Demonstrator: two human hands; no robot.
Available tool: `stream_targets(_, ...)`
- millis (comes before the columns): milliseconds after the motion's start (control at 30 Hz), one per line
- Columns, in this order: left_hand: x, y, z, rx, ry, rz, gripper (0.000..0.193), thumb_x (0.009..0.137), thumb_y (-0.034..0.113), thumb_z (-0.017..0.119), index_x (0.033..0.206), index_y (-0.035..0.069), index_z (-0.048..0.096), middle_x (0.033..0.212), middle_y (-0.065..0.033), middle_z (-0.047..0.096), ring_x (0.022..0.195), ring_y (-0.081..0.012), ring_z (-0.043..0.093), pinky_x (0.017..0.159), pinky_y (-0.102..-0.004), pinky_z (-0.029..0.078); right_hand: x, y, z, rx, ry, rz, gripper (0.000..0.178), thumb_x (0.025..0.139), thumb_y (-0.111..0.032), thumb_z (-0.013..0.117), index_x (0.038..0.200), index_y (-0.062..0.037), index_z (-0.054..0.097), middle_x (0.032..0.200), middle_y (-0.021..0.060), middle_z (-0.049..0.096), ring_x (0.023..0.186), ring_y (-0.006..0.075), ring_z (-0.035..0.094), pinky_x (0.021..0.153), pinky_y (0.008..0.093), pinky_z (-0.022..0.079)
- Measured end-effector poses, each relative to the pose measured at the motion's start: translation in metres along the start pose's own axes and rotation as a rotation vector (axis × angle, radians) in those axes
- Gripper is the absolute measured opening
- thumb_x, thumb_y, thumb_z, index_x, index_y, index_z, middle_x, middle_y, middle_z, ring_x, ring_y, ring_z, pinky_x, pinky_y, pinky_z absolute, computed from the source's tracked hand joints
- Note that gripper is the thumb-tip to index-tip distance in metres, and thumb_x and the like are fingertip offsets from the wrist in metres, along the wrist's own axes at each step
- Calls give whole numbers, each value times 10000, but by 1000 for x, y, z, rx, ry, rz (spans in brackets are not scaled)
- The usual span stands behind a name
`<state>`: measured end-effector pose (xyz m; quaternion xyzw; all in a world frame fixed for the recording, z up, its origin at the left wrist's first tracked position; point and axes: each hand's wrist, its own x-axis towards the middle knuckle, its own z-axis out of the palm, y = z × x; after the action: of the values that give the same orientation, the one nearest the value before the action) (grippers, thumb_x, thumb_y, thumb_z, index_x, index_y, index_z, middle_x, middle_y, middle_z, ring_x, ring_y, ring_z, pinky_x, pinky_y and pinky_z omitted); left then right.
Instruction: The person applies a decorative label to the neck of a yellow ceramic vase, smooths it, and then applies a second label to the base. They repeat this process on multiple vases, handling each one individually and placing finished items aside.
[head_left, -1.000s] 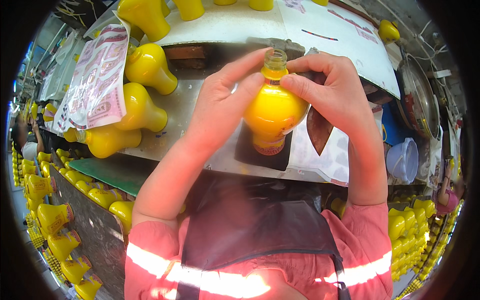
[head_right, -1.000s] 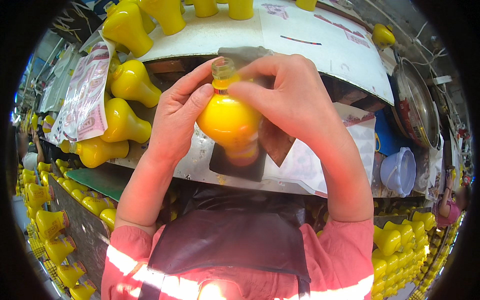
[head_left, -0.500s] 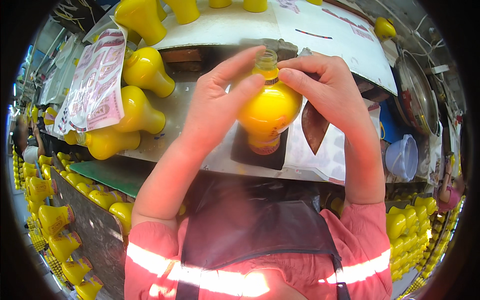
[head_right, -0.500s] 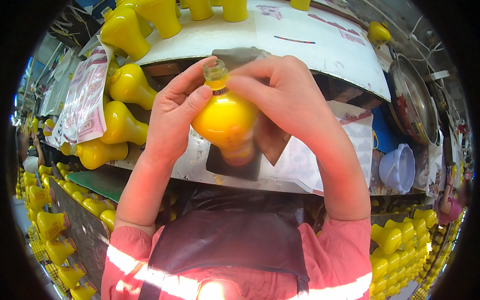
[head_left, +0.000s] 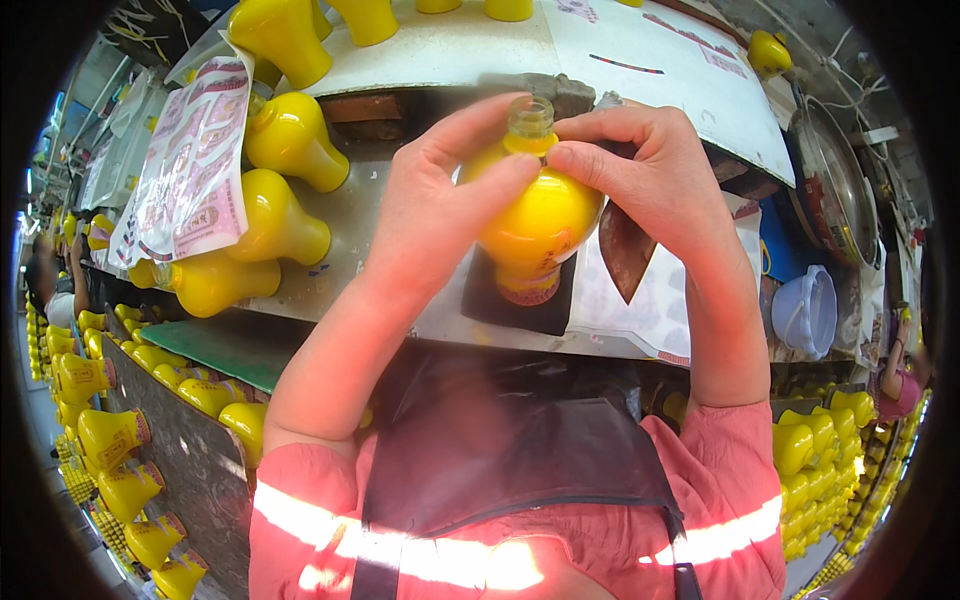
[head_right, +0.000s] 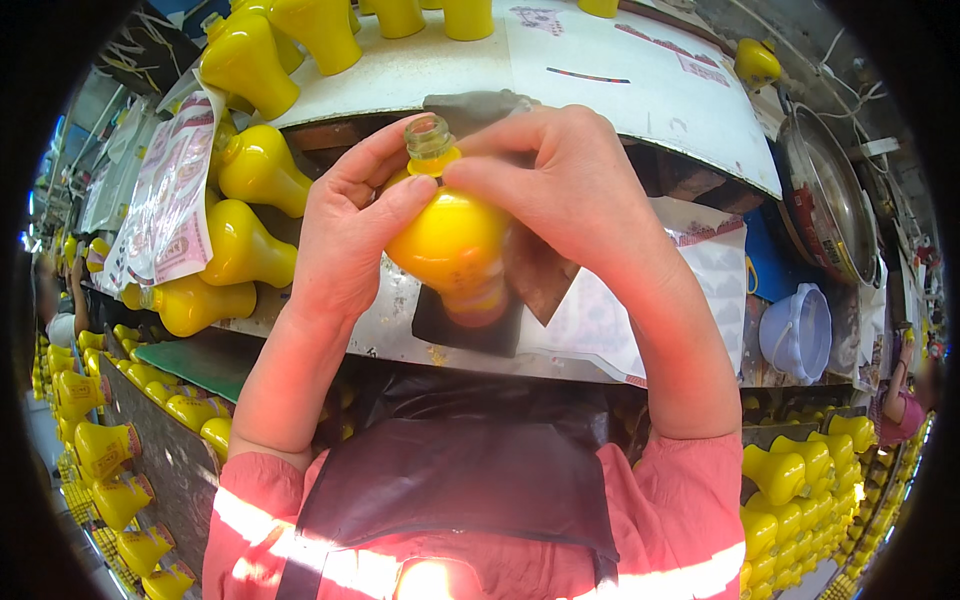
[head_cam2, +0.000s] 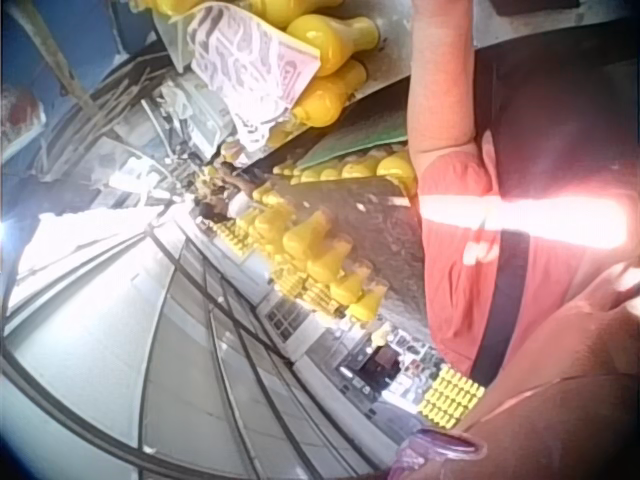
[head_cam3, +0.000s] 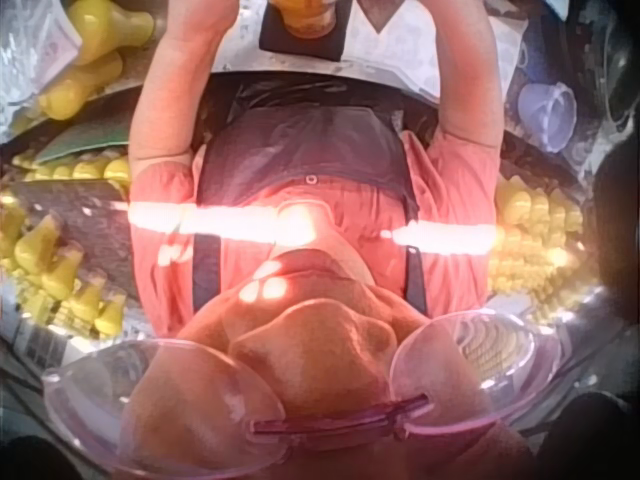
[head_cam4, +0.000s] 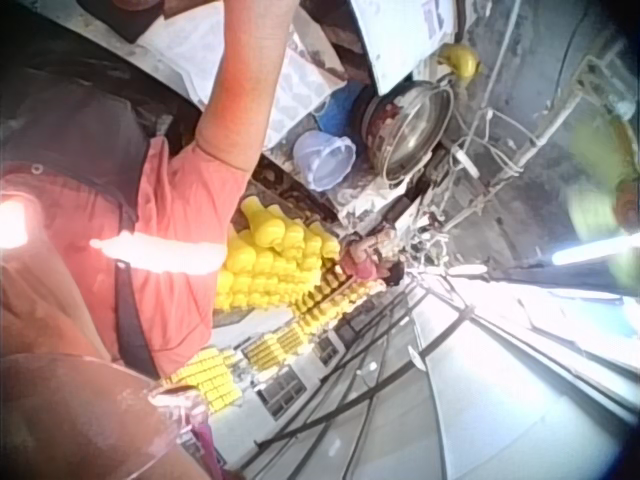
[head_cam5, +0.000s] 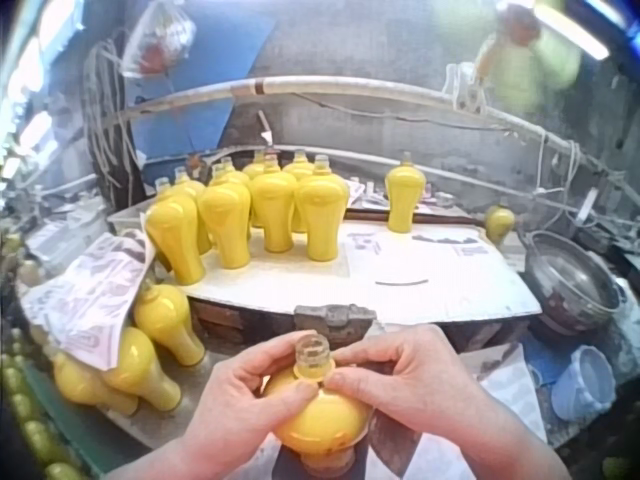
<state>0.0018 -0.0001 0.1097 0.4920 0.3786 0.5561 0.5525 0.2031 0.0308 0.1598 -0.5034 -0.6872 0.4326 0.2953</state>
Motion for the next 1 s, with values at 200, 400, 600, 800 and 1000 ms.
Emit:
stream_targets(200, -6, -6, -1, -140, -54, -30, 439, 999, 125, 654, 1420, 10, 605, 1340, -82, 670, 1209, -128, 610, 1053, -301, 480, -3, -14, 0, -17, -19, 48, 343, 890, -201, 798, 1086, 76, 750, 829, 77, 730, 703, 97, 669, 616, 242, 521)
stream_targets(400, -4, -13, -5, 79, -50, 85, 434, 1084, 164, 541, 1490, 11, 532, 1384, -78, 641, 1228, -128, 606, 1068, -285, 472, -5, -16, 7, -70, 33, -13, 365, 884, -229, 797, 1061, 84, 735, 760, 65, 709, 563, 84, 647, 524, 222, 494)
stream_targets(600, 0, -3, -2, -98, -87, 74, 416, 1092, 192, 531, 1469, 17, 558, 1316, -66, 665, 1171, -112, 611, 1045, -274, 475, -10, -7, 4, 28, 103, -117, 237, 956, -104, 679, 1144, 38, 696, 903, 50, 701, 688, 65, 673, 582, 211, 501)
stream_targets(800, 13, 10, 4, 80, -33, 69, 252, 1038, 147, 632, 1247, 11, 673, 1180, -37, 698, 1075, -92, 632, 965, -251, 503, -32, 16, 26, -229, 269, -774, 246, 875, 24, 668, 1108, -57, 663, 912, 105, 705, 676, 234, 680, 597, 326, 528)
stream_targets(1000, 11, 24, 8, 144, -18, 46, 200, 896, 67, 774, 1079, 22, 705, 1040, -33, 725, 965, -87, 656, 885, -256, 533, -33, 24, 20, -103, 280, -522, 191, 929, 0, 638, 1091, -87, 690, 911, 60, 711, 591, 123, 629, 564, 273, 489)
